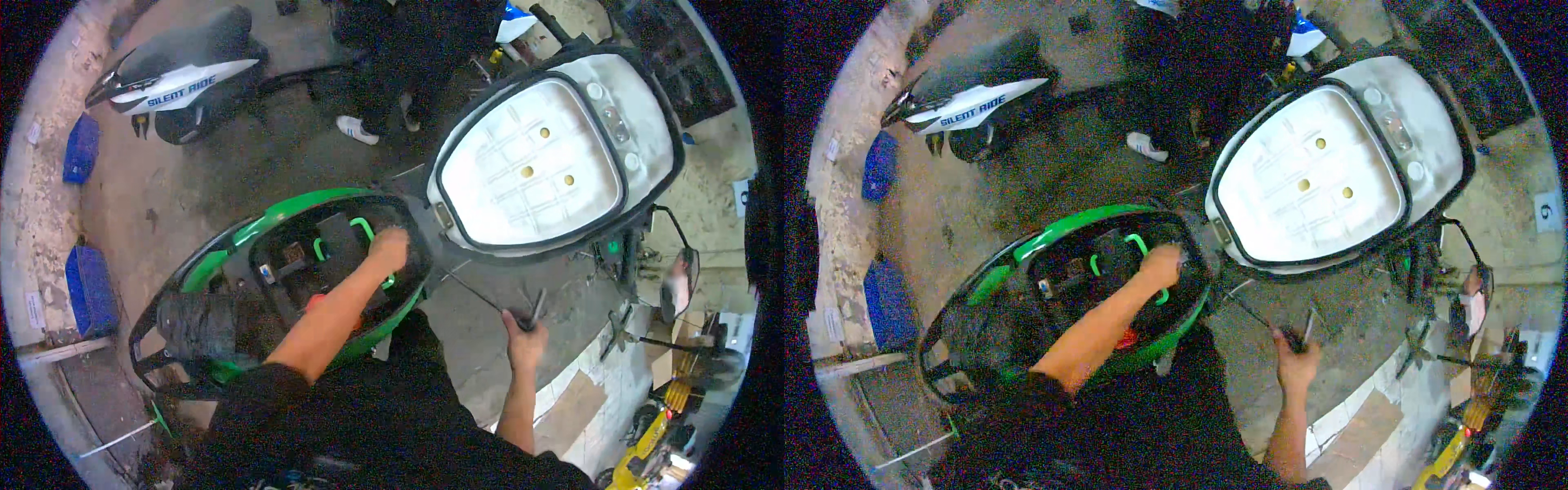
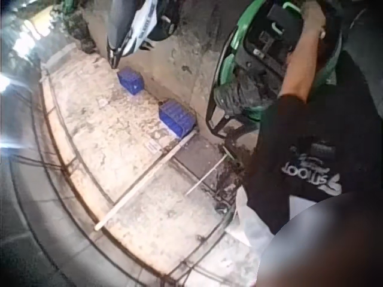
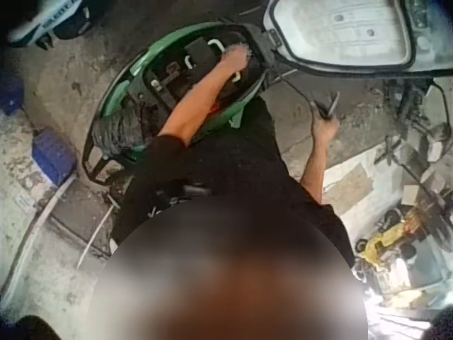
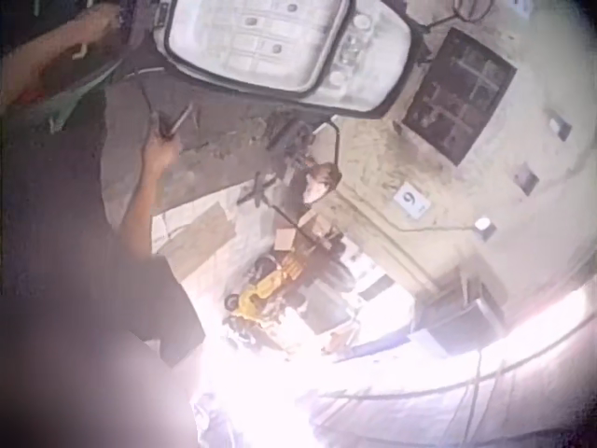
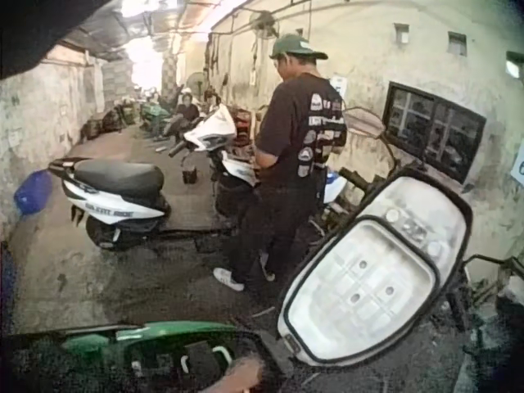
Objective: The person uses a T-handle wrench to tighten several bolts inside the battery or storage compartment of a green scooter. They then close the seat and press buttons on the handlebar controls while looking at the digital dashboard.
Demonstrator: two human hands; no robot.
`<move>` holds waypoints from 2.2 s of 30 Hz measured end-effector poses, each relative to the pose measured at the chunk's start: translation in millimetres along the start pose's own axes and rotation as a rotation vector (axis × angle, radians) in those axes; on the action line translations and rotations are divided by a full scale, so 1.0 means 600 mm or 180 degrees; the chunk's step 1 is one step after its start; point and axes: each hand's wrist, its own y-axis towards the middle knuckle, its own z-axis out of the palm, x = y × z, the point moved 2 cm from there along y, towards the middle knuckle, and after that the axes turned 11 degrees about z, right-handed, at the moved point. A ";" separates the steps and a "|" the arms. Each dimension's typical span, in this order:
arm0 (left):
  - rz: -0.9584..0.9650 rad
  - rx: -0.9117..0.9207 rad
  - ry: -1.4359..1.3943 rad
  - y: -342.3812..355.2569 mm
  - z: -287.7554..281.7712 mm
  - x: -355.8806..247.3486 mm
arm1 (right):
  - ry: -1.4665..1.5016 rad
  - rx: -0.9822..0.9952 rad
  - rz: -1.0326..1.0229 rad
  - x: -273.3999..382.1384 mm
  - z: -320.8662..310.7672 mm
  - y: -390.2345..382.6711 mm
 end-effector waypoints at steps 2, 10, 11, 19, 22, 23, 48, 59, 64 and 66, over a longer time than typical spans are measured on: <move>-0.0650 -0.0085 0.0022 0.050 0.055 0.006 | 0.0116 -0.0151 -0.0053 -0.037 -0.020 0.008; -0.1635 0.0651 -0.0263 0.109 0.137 0.049 | 0.0507 0.0442 0.0835 -0.072 -0.054 0.050; -0.1662 0.0654 -0.0239 0.104 0.134 0.048 | 0.0547 0.0463 0.0843 -0.070 -0.049 0.055; -0.1265 -0.0760 -0.2921 -0.014 0.002 -0.062 | 0.0941 0.0539 0.1023 -0.072 -0.038 0.056; -0.1539 -0.0524 -0.3545 -0.068 -0.053 -0.097 | 0.1191 0.0784 0.1066 -0.084 -0.051 0.052; -0.1595 -0.0568 -0.3526 -0.084 -0.059 -0.100 | 0.1193 0.0767 0.1033 -0.087 -0.054 0.046; -0.1499 -0.1488 -0.7988 -0.116 -0.092 -0.106 | 0.2854 0.1062 0.1263 -0.061 -0.015 -0.072; -0.3077 -0.2006 -0.6873 -0.011 0.042 -0.068 | 0.0464 0.0981 0.0329 -0.002 0.038 0.002; -0.3447 -0.2686 -0.5663 0.065 0.051 -0.059 | -0.0195 0.0879 -0.0312 0.063 0.129 0.067; -0.3375 -0.2705 -0.5794 0.068 0.164 0.029 | -0.0468 0.1230 -0.0724 0.151 0.159 0.063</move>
